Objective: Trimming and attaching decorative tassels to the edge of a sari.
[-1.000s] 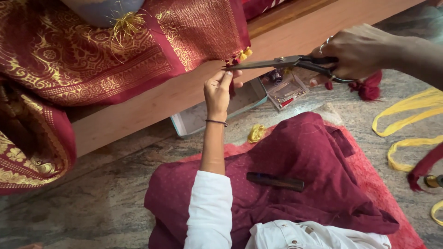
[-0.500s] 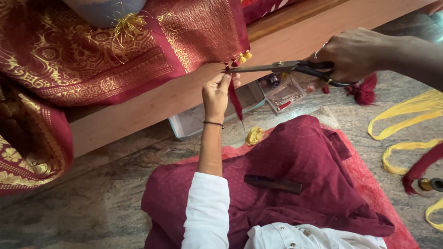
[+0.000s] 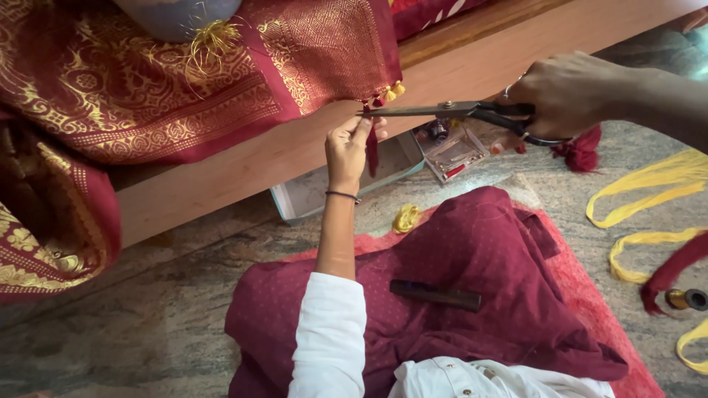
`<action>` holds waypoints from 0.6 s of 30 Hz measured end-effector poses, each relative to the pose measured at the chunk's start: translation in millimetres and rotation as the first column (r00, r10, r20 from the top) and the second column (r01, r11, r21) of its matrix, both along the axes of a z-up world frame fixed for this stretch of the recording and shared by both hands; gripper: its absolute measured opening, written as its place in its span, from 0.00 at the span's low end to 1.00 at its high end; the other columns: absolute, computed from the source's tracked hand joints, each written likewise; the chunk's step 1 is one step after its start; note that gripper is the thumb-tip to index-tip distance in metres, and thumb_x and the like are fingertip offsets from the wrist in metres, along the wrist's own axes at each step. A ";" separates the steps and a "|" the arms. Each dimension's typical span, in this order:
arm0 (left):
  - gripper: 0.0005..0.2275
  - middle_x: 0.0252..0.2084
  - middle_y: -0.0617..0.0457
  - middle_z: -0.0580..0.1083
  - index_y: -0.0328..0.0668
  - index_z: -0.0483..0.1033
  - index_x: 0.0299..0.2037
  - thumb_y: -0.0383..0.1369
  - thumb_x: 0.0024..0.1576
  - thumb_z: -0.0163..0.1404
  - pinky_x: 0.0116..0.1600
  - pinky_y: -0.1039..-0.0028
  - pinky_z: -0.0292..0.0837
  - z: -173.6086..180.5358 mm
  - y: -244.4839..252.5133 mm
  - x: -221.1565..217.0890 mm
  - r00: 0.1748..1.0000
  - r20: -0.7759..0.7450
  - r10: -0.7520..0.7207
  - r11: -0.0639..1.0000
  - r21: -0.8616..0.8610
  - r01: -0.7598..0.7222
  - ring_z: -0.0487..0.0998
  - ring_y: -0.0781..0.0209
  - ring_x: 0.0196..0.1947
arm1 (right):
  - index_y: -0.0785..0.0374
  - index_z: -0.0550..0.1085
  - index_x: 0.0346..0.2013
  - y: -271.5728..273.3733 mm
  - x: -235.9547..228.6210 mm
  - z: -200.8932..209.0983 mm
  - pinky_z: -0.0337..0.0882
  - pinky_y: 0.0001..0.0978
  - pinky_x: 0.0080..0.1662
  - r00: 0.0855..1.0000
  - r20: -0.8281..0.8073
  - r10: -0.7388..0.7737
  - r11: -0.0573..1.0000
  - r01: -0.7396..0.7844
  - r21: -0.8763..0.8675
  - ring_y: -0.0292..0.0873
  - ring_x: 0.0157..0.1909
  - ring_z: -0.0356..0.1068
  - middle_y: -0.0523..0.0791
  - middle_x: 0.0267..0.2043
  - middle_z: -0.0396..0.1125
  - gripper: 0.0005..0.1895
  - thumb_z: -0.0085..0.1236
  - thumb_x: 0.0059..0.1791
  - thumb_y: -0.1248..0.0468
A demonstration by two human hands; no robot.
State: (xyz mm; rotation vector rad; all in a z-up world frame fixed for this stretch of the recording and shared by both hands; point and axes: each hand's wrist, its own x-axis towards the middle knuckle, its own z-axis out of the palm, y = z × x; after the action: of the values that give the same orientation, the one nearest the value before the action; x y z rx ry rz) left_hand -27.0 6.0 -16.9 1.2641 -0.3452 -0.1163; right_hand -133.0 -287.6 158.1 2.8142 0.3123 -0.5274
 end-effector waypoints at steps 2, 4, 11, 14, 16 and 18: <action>0.11 0.38 0.48 0.81 0.25 0.81 0.44 0.28 0.66 0.47 0.43 0.75 0.81 -3.2 -0.4 1.3 1.000 0.003 -0.006 1.000 -0.013 0.006 0.83 0.65 0.34 | 0.49 0.78 0.50 14.7 -3.6 14.6 0.76 0.46 0.37 1.000 -0.009 -0.029 1.000 0.029 -0.005 0.48 0.31 0.77 0.47 0.26 0.75 0.35 0.57 0.42 0.29; 0.11 0.37 0.48 0.81 0.24 0.80 0.44 0.28 0.67 0.47 0.43 0.74 0.81 -1.8 0.0 0.7 1.000 0.007 -0.011 1.000 -0.026 0.011 0.82 0.65 0.33 | 0.52 0.79 0.45 18.5 -2.9 18.1 0.76 0.48 0.39 0.998 -0.017 -0.058 0.998 0.058 -0.011 0.50 0.31 0.78 0.49 0.25 0.75 0.34 0.57 0.40 0.30; 0.10 0.36 0.48 0.81 0.24 0.81 0.42 0.27 0.65 0.48 0.41 0.75 0.81 1.6 -4.3 0.6 0.999 -0.003 0.046 0.999 0.007 -0.046 0.82 0.65 0.31 | 0.54 0.80 0.39 14.3 0.6 13.0 0.75 0.43 0.32 0.999 -0.030 -0.014 0.997 0.011 -0.078 0.43 0.24 0.75 0.44 0.21 0.73 0.32 0.55 0.43 0.30; 0.10 0.35 0.48 0.81 0.23 0.81 0.40 0.27 0.65 0.48 0.40 0.75 0.81 6.7 -6.9 -3.5 0.995 0.015 0.095 0.994 0.053 -0.096 0.82 0.65 0.31 | 0.53 0.79 0.40 27.2 -8.6 30.5 0.74 0.43 0.32 0.999 -0.031 -0.020 0.994 0.016 -0.107 0.43 0.23 0.74 0.45 0.21 0.74 0.34 0.54 0.42 0.28; 0.10 0.34 0.48 0.81 0.23 0.82 0.40 0.27 0.64 0.49 0.40 0.75 0.82 13.9 -6.6 -12.0 0.992 0.020 0.125 0.988 0.084 -0.126 0.82 0.65 0.32 | 0.52 0.79 0.40 19.5 -11.0 22.4 0.73 0.43 0.32 1.000 -0.026 -0.010 0.993 0.007 -0.118 0.43 0.23 0.73 0.46 0.22 0.73 0.34 0.54 0.42 0.28; 0.11 0.30 0.45 0.81 0.25 0.83 0.38 0.28 0.63 0.49 0.31 0.74 0.74 25.4 -4.7 -24.6 0.980 0.053 0.191 0.907 0.371 -0.197 0.82 0.63 0.29 | 0.42 0.71 0.59 -3.1 -9.0 -5.3 0.76 0.38 0.26 0.998 -0.058 -0.038 0.995 0.032 -0.097 0.40 0.23 0.72 0.42 0.25 0.71 0.26 0.47 0.50 0.40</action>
State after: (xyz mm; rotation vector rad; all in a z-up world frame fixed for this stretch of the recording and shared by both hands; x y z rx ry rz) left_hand -51.6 1.3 8.5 1.6736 -0.2125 -0.0002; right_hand -142.1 -290.7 152.8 2.7192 0.2429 -0.6180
